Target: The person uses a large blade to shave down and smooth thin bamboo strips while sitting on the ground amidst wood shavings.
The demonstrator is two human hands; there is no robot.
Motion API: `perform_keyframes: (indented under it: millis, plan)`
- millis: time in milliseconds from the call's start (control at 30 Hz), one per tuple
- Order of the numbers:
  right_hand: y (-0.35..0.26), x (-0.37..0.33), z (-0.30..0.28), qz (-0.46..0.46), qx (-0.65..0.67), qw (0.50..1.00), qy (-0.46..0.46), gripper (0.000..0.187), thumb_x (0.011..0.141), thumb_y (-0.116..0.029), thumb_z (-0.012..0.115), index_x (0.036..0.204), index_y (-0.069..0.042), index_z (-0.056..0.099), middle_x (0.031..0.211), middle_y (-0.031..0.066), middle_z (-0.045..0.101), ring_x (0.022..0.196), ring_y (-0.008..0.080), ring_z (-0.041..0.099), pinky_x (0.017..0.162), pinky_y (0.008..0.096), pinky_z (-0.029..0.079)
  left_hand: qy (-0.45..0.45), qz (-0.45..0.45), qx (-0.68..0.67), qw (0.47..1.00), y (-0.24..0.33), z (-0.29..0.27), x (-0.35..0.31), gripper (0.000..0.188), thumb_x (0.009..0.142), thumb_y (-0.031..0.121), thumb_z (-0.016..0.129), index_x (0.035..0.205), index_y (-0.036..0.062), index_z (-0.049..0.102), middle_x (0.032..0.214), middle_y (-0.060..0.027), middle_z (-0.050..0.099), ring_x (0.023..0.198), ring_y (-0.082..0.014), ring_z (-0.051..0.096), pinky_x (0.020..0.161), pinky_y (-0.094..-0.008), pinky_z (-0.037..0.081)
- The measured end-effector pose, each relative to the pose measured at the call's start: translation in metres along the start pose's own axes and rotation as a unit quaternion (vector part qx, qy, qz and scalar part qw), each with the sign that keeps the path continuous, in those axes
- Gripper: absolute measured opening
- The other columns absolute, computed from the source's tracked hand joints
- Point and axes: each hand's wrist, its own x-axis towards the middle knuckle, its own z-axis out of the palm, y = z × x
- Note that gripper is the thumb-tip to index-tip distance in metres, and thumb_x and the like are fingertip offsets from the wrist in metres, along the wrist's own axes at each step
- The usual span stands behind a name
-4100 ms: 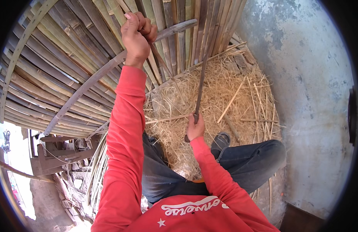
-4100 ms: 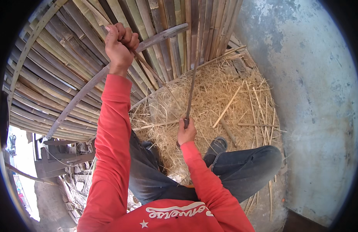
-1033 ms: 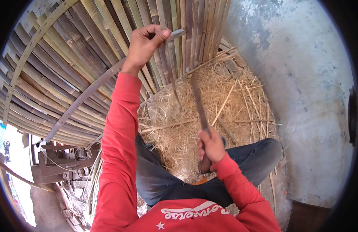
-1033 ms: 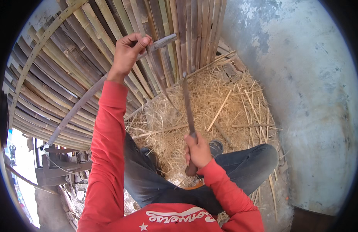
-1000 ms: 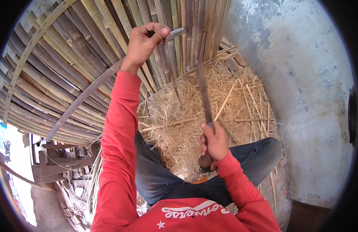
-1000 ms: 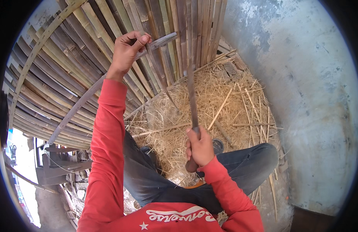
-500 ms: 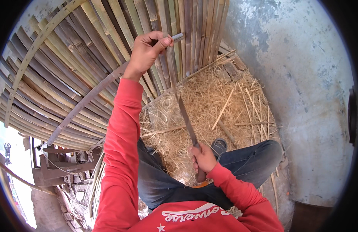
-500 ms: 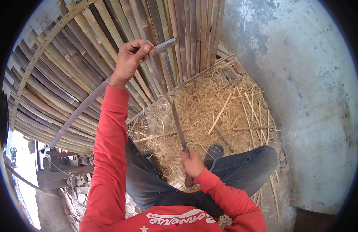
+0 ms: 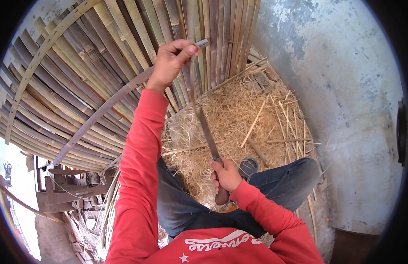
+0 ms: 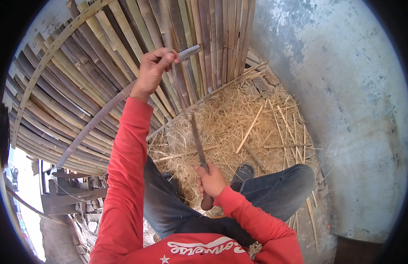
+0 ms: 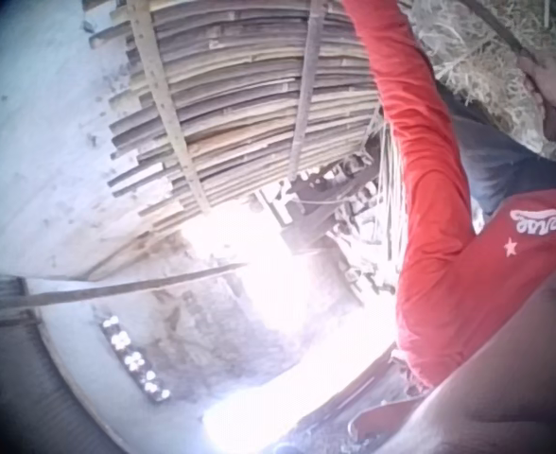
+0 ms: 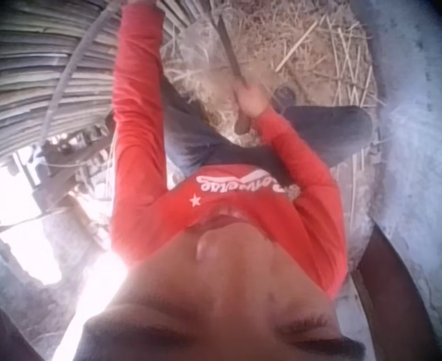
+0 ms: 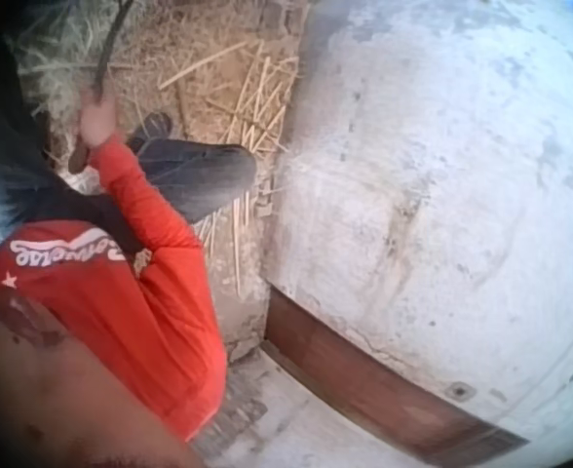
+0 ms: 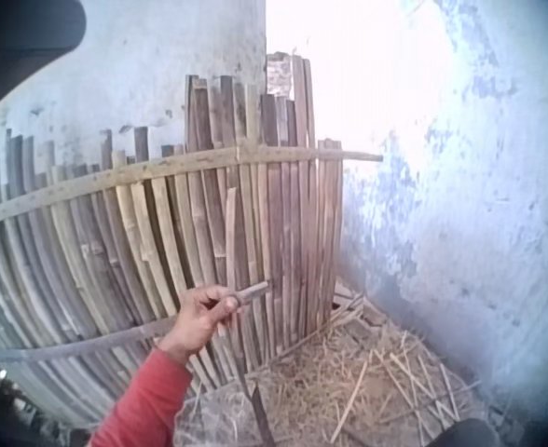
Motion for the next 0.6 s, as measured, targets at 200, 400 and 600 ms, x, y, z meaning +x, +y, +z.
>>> perform_keyframes:
  millis: [200, 400, 600]
  plan:
    - [-0.061, -0.014, -0.001, -0.236, 0.069, 0.967, 0.059, 0.02, 0.106, -0.023, 0.057, 0.11, -0.005, 0.052, 0.067, 0.0029, 0.053, 0.04, 0.0103, 0.049, 0.036, 0.0271, 0.04, 0.023, -0.011, 0.022, 0.999, 0.007, -0.021, -0.007, 0.02, 0.098, 0.025, 0.073, 0.092, 0.0059, 0.073, 0.091, -0.0003, 0.07, 0.073, -0.0052, 0.051, 0.068, -0.0228, 0.043]
    - [-0.115, -0.043, 0.008, -0.352, 0.086, 0.931, 0.052, 0.017, 0.106, -0.019, 0.057, 0.115, -0.005, 0.054, 0.066, 0.0012, 0.052, 0.042, 0.007, 0.046, 0.038, 0.0245, 0.039, 0.124, -0.033, -0.207, 0.97, -0.007, 0.014, -0.005, 0.02, 0.109, 0.029, 0.054, 0.101, 0.0104, 0.058, 0.096, -0.0037, 0.066, 0.084, -0.0137, 0.052, 0.083, -0.0293, 0.041]
    - [-0.105, -0.039, 0.023, -0.354, 0.093, 0.929, 0.053, 0.016, 0.106, -0.019, 0.057, 0.115, -0.005, 0.054, 0.065, 0.0008, 0.052, 0.044, 0.0069, 0.048, 0.039, 0.024, 0.039, 0.165, 0.013, -0.311, 0.936, -0.014, 0.032, -0.005, 0.021, 0.106, 0.023, 0.056, 0.094, 0.0051, 0.058, 0.075, -0.0005, 0.045, 0.072, -0.0134, 0.04, 0.07, -0.0295, 0.033]
